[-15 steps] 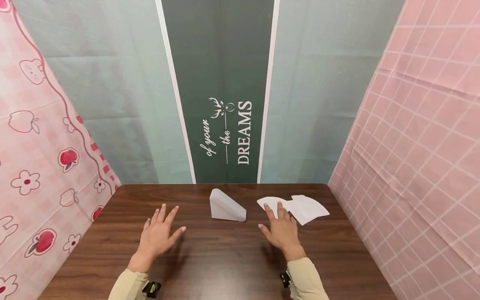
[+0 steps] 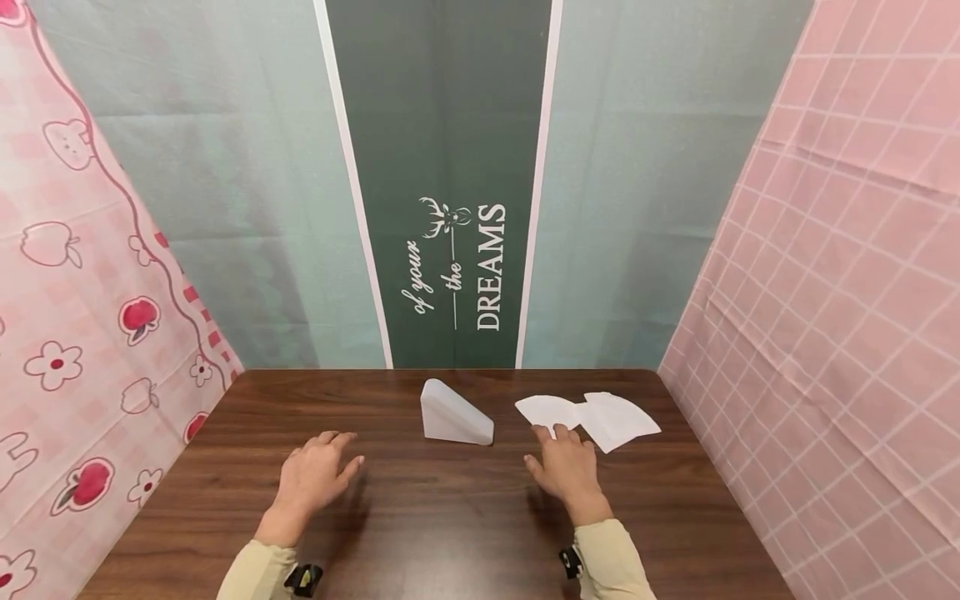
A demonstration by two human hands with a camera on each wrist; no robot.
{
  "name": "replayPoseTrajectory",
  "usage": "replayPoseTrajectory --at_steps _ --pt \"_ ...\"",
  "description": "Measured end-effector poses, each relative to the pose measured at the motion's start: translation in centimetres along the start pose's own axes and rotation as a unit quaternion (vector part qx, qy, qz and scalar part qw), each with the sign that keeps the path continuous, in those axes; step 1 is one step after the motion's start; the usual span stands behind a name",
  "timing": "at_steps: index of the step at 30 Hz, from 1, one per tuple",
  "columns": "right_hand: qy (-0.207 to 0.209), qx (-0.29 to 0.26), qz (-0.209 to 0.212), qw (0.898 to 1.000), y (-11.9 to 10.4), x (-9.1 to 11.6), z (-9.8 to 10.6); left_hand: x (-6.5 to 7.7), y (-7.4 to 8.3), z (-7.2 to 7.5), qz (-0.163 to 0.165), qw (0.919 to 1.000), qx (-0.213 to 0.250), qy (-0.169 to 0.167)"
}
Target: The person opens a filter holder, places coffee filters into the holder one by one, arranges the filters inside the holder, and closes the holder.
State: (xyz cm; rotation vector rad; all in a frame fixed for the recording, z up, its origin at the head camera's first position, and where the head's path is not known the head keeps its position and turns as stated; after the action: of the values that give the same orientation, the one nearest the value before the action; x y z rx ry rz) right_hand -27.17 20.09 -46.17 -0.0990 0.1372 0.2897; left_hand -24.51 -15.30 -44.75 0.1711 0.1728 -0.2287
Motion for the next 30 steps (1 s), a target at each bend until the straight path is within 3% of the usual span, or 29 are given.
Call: replayPoseTrajectory --at_steps 4,9,13,22,30 --pt "0.011 -0.029 0.009 0.999 -0.4 0.3 -0.4 -0.1 0.4 -0.1 -0.012 0.9998 0.011 0.005" --pt "0.019 -0.085 0.018 0.996 -0.7 0.2 -1.6 -0.6 1.4 -0.5 -0.047 0.9956 0.076 0.028" --pt "0.02 -0.12 0.016 0.992 -0.8 -0.6 -2.2 -1.3 1.9 -0.8 -0.053 0.9901 0.124 0.041" --pt "-0.008 -0.167 0.003 0.986 -1.7 -2.1 -2.8 -3.4 2.8 -2.3 -0.036 0.9785 0.203 0.004" --pt "-0.014 -0.206 0.008 0.978 -2.4 -3.1 -3.3 -5.0 3.1 -3.6 -0.049 0.9688 0.243 0.007"
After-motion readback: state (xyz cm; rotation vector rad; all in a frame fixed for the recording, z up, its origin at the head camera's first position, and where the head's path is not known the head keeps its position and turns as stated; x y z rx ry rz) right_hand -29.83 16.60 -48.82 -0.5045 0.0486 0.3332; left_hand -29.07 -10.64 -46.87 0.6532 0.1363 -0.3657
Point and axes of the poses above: each hand's wrist, its own x-axis away from the middle knuckle, its own z-axis out of the back of the hand, y = z × x, the point moved 5 cm from there along -x, towards the middle knuckle, and after that the axes turned 12 degrees about -y, right-handed, at the moved point
